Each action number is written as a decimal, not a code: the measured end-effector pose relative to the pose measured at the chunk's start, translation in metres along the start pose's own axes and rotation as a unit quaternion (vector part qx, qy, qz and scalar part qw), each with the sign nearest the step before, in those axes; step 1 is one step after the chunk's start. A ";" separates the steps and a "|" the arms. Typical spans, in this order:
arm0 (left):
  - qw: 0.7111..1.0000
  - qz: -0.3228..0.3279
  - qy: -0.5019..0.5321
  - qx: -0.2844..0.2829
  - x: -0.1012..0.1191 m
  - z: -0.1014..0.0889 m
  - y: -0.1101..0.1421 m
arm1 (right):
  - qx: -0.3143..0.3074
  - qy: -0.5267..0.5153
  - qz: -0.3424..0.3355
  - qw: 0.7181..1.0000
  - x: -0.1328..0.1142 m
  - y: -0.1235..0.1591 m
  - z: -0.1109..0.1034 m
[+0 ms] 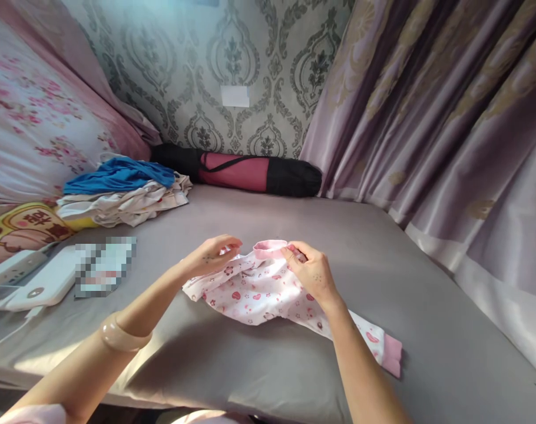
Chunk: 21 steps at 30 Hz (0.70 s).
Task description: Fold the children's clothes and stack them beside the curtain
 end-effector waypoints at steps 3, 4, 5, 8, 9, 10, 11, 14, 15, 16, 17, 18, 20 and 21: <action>1.000 -0.003 0.011 -0.027 0.008 0.013 -0.007 | 0.002 0.010 0.001 1.000 -0.006 0.003 -0.002; 0.999 -0.007 0.018 -0.033 0.009 0.016 -0.009 | 0.005 0.014 0.002 1.000 -0.008 0.004 -0.003; 0.999 -0.013 0.025 -0.036 0.011 0.019 -0.009 | 0.007 0.017 0.003 1.000 -0.009 0.006 -0.004; 0.997 -0.034 0.063 -0.037 0.014 0.024 -0.009 | 0.014 0.020 0.007 1.000 -0.013 0.009 -0.007; 0.995 -0.042 0.086 -0.035 0.014 0.024 -0.009 | 0.016 0.018 0.008 1.000 -0.014 0.010 -0.008; 0.991 -0.050 0.116 -0.033 0.013 0.024 -0.010 | 0.019 0.017 0.009 1.000 -0.015 0.010 -0.009; 0.986 -0.058 0.153 -0.031 0.011 0.023 -0.010 | 0.023 0.017 0.011 1.000 -0.016 0.010 -0.010; 0.964 -0.058 0.257 -0.013 0.005 0.016 -0.012 | 0.038 0.028 0.019 0.999 -0.016 0.006 -0.015; 0.958 -0.051 0.281 -0.003 0.003 0.011 -0.013 | 0.043 0.033 0.022 0.998 -0.016 0.005 -0.016; 0.954 -0.042 0.298 0.008 0.001 0.005 -0.013 | 0.047 0.038 0.024 0.998 -0.016 0.003 -0.018; 0.950 -0.034 0.309 0.016 0.000 -0.002 -0.013 | 0.049 0.044 0.025 0.998 -0.016 0.000 -0.019; 0.948 -0.027 0.317 0.021 0.000 -0.010 -0.012 | 0.049 0.050 0.025 0.997 -0.017 -0.002 -0.020; 0.946 -0.020 0.323 0.021 0.001 -0.025 -0.009 | 0.040 0.063 0.025 0.997 -0.019 -0.006 -0.020; 0.947 -0.019 0.320 0.014 0.002 -0.031 -0.007 | 0.031 0.066 0.026 0.997 -0.021 -0.007 -0.019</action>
Point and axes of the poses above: each hand's wrist, its own y-axis away from the middle knuckle, its own z-axis out of the palm, x = y × z, the point moved 5 cm from there along -y, towards the middle knuckle, and after that the axes turned 6 degrees about -y, right-handed, at the moved point
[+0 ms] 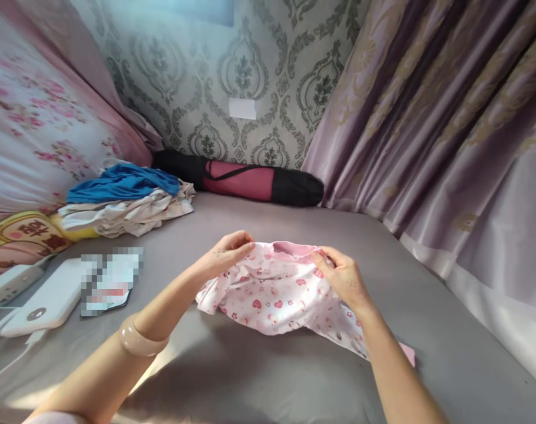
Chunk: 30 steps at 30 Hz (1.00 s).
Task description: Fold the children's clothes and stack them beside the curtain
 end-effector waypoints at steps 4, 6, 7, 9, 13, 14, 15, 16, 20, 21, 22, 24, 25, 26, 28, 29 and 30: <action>0.997 0.011 -0.051 -0.048 0.018 -0.010 0.009 | -0.028 -0.002 0.009 1.000 -0.007 -0.003 0.001; 0.993 0.043 -0.095 -0.061 0.025 -0.012 0.015 | -0.051 -0.014 0.028 0.998 -0.007 -0.002 0.000; 0.989 0.060 -0.118 -0.063 0.026 -0.013 0.018 | -0.070 -0.026 0.043 0.996 -0.006 -0.001 0.000; 0.982 0.076 -0.160 -0.061 0.026 -0.015 0.024 | -0.123 -0.053 0.077 0.988 -0.002 0.002 0.002; 0.974 0.067 -0.213 -0.030 0.019 -0.019 0.030 | -0.224 -0.076 0.120 0.964 0.002 0.013 0.008; 0.972 0.070 -0.223 -0.020 0.018 -0.020 0.029 | -0.241 -0.078 0.122 0.960 0.002 0.015 0.009; 0.969 0.075 -0.234 -0.011 0.018 -0.021 0.028 | -0.253 -0.080 0.119 0.957 0.001 0.017 0.011; 0.966 0.081 -0.244 -0.007 0.019 -0.022 0.025 | -0.258 -0.082 0.111 0.956 0.000 0.018 0.012; 0.951 0.114 -0.287 0.002 0.038 -0.027 0.001 | -0.193 -0.093 0.035 0.976 -0.010 0.005 0.003; 0.947 0.122 -0.298 0.013 0.048 -0.029 -0.008 | -0.170 -0.094 0.020 0.981 -0.014 -0.003 -0.002; 0.941 0.135 -0.309 0.028 0.060 -0.032 -0.017 | -0.144 -0.099 0.003 0.985 -0.018 -0.011 -0.009; 0.930 0.166 -0.324 0.049 0.089 -0.036 -0.033 | -0.094 -0.100 -0.039 0.990 -0.029 -0.031 -0.027; 0.924 0.182 -0.333 0.055 0.106 -0.038 -0.039 | -0.073 -0.094 -0.065 0.991 -0.036 -0.042 -0.037; 0.916 0.194 -0.346 0.062 0.122 -0.040 -0.045 | -0.047 -0.084 -0.096 0.991 -0.044 -0.052 -0.049; 0.889 0.222 -0.390 0.087 0.153 -0.042 -0.053 | 0.009 -0.035 -0.165 0.986 -0.063 -0.067 -0.073; 0.868 0.238 -0.422 0.109 0.167 -0.043 -0.056 | 0.040 0.007 -0.194 0.980 -0.072 -0.073 -0.085; 0.843 0.253 -0.455 0.136 0.179 -0.043 -0.058 | 0.071 0.055 -0.214 0.973 -0.081 -0.078 -0.095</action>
Point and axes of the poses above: each hand's wrist, its own y-axis away from the middle knuckle, its own z-axis out of the palm, x = y × z, the point moved 5 cm from there along -y, towards the middle knuckle, and after that the axes turned 6 degrees about -y, right-handed, at the moved point
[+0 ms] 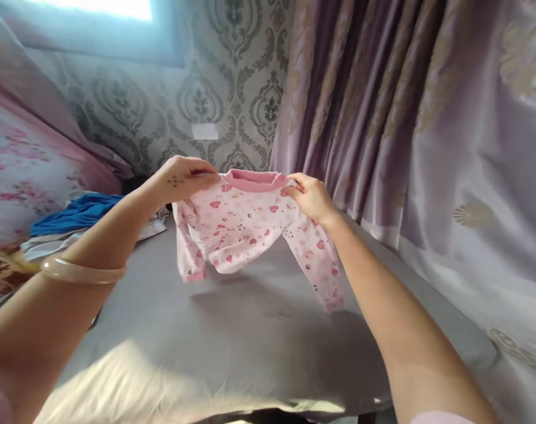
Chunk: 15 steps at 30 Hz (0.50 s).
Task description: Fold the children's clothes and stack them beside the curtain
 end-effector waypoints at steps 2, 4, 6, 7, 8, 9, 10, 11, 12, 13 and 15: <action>0.995 0.012 -0.092 0.048 0.008 -0.009 -0.013 | 0.029 0.101 -0.032 0.994 -0.011 -0.014 -0.015; 0.985 0.008 -0.154 0.074 0.011 -0.011 -0.021 | 0.044 0.162 -0.046 0.985 -0.022 -0.024 -0.023; 0.985 -0.003 -0.159 0.072 0.009 -0.008 -0.027 | 0.044 0.163 -0.047 0.984 -0.027 -0.031 -0.028; 0.989 -0.012 -0.134 0.062 0.006 -0.007 -0.029 | 0.028 0.137 -0.041 0.989 -0.027 -0.034 -0.029; 0.994 -0.025 -0.092 0.045 0.001 -0.005 -0.030 | -0.003 0.094 -0.032 0.995 -0.026 -0.036 -0.028; 0.998 -0.041 -0.037 0.019 -0.005 -0.004 -0.029 | -0.050 0.037 -0.021 0.998 -0.023 -0.037 -0.025; 0.998 -0.060 0.025 -0.011 -0.010 -0.001 -0.028 | -0.105 -0.025 -0.007 0.994 -0.020 -0.036 -0.022; 0.992 -0.080 0.086 -0.041 -0.016 0.001 -0.026 | -0.162 -0.084 0.010 0.983 -0.017 -0.034 -0.017; 0.983 -0.096 0.137 -0.070 -0.020 0.004 -0.024 | -0.208 -0.131 0.028 0.969 -0.014 -0.032 -0.013; 0.975 -0.108 0.171 -0.094 -0.023 0.008 -0.022 | -0.237 -0.161 0.047 0.957 -0.010 -0.030 -0.009; 0.969 -0.119 0.183 -0.116 -0.026 0.015 -0.022 | -0.256 -0.178 0.076 0.947 -0.004 -0.029 -0.001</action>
Point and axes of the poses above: each hand's wrist, its own y-axis away from the middle knuckle, its own z-axis out of the palm, x = y × z, the point moved 5 cm from there along -y, towards the middle knuckle, and after that the axes turned 6 degrees about -y, right-handed, at the moved point
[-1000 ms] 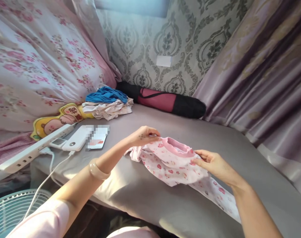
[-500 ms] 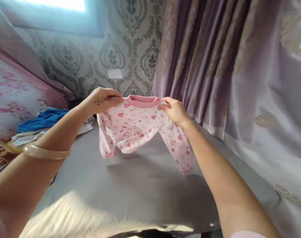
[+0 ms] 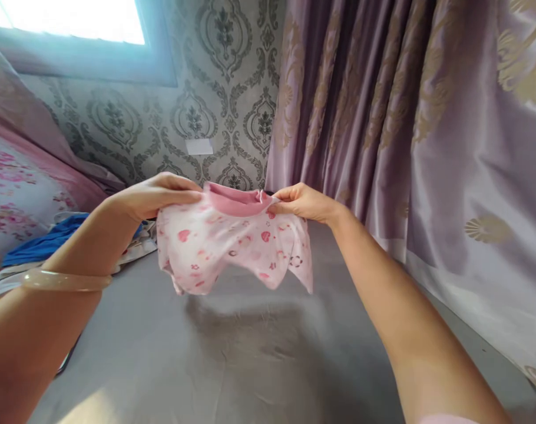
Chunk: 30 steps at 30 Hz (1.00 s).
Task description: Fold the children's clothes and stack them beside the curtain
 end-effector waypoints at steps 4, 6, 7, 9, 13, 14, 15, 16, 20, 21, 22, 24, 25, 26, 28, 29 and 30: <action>0.999 -0.002 0.020 0.032 -0.003 0.011 -0.010 | -0.008 -0.042 0.014 0.999 0.011 -0.010 0.008; 0.997 0.000 0.064 0.030 -0.004 0.016 -0.013 | -0.002 -0.055 0.021 0.998 0.017 -0.014 0.008; 0.998 0.000 0.062 0.029 -0.005 0.018 -0.014 | 0.008 -0.048 0.025 0.998 0.021 -0.016 0.006; 0.999 -0.004 0.017 0.040 -0.009 0.021 -0.015 | 0.025 -0.038 0.026 0.999 0.026 -0.017 0.003; 0.997 -0.016 0.068 0.027 -0.015 0.031 -0.018 | 0.040 -0.064 0.015 0.997 0.030 -0.019 -0.001; 0.996 -0.018 0.087 0.018 -0.015 0.034 -0.019 | 0.051 -0.054 0.017 0.997 0.032 -0.019 -0.002; 0.995 -0.019 0.091 0.020 -0.016 0.035 -0.020 | 0.059 -0.042 0.020 0.997 0.033 -0.019 -0.003; 0.996 -0.022 0.085 0.030 -0.016 0.035 -0.020 | 0.060 -0.038 0.023 0.997 0.035 -0.020 -0.003; 0.991 -0.043 0.126 0.017 -0.025 0.039 -0.024 | 0.041 -0.062 0.036 0.997 0.043 -0.024 -0.003; 0.990 -0.051 0.134 0.007 -0.029 0.041 -0.025 | 0.048 -0.051 0.038 0.997 0.046 -0.026 -0.005; 0.990 -0.057 0.130 0.006 -0.033 0.042 -0.026 | 0.059 -0.040 0.037 0.997 0.048 -0.028 -0.007; 0.992 -0.060 0.101 0.045 -0.040 0.041 -0.029 | 0.078 -0.033 0.023 0.996 0.051 -0.032 -0.011; 0.992 -0.055 0.090 0.067 -0.043 0.040 -0.029 | 0.086 -0.036 0.012 0.996 0.052 -0.034 -0.012; 0.992 -0.048 0.087 0.080 -0.044 0.039 -0.030 | 0.095 -0.037 0.003 0.995 0.052 -0.036 -0.014; 0.992 -0.034 0.095 0.079 -0.043 0.039 -0.030 | 0.106 -0.030 -0.011 0.994 0.053 -0.038 -0.016; 0.992 -0.031 0.097 0.070 -0.042 0.039 -0.030 | 0.107 -0.028 -0.015 0.994 0.054 -0.039 -0.017; 0.993 -0.031 0.097 0.058 -0.041 0.039 -0.030 | 0.103 -0.029 -0.019 0.994 0.054 -0.039 -0.017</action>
Point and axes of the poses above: each hand's wrist, its own y-axis away from the middle knuckle, its own z-axis out of the palm, x = y × z, the point moved 5 cm from there along -y, towards the middle knuckle, and after that the axes turned 6 degrees about -y, right-handed, at the moved point
